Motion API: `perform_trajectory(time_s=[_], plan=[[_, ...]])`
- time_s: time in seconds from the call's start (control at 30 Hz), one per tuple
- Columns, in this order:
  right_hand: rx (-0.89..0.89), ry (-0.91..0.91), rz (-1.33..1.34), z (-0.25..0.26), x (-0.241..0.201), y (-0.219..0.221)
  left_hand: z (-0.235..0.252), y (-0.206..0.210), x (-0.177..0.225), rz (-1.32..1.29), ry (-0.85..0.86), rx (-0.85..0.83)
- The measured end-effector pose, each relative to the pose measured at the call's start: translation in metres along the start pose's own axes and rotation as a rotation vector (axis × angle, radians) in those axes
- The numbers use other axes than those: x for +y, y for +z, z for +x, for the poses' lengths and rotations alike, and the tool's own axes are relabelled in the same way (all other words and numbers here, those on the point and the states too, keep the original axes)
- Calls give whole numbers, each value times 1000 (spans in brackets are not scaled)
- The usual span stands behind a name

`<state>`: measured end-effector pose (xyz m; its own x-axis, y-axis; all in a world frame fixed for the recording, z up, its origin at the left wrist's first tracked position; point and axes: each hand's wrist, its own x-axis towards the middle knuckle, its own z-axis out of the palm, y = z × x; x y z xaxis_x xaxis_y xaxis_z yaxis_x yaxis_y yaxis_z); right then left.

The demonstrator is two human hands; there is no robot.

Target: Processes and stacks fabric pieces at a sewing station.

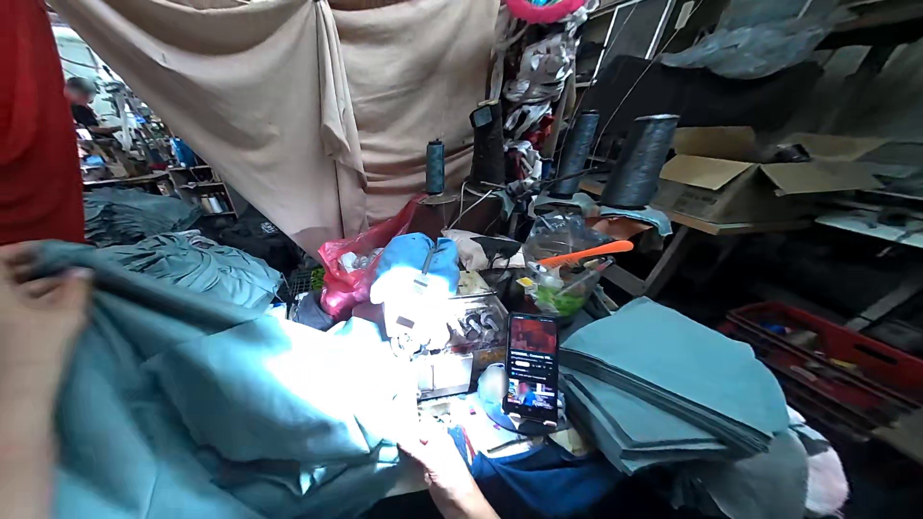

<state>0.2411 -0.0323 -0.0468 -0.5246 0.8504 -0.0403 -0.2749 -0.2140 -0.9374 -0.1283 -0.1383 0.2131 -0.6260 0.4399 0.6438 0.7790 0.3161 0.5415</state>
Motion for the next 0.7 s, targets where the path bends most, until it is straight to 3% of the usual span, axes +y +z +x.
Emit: perform_trajectory(time_s=[0.07, 0.13, 0.23, 0.33, 0.47, 0.6, 0.7], plan=[[-36, 21, 20, -6, 6, 1, -12, 39, -10, -5, 285, -79], [-85, 36, -7, -12, 15, -4, -77, 81, 13, -77, 463, -96], [-136, 45, -19, -19, 14, -10, -195, 135, 36, -230, 679, -291], [-157, 67, 10, -23, 7, -13, -255, 169, 22, -222, 786, -423], [-175, 72, 38, -26, 1, -10, -254, 170, 14, -140, 658, -365], [-149, 77, 28, -23, 7, -11, -212, 141, 36, -191, 264, -597], [-112, 80, 36, -22, 9, -9, -186, 133, 47, -255, 159, -581]])
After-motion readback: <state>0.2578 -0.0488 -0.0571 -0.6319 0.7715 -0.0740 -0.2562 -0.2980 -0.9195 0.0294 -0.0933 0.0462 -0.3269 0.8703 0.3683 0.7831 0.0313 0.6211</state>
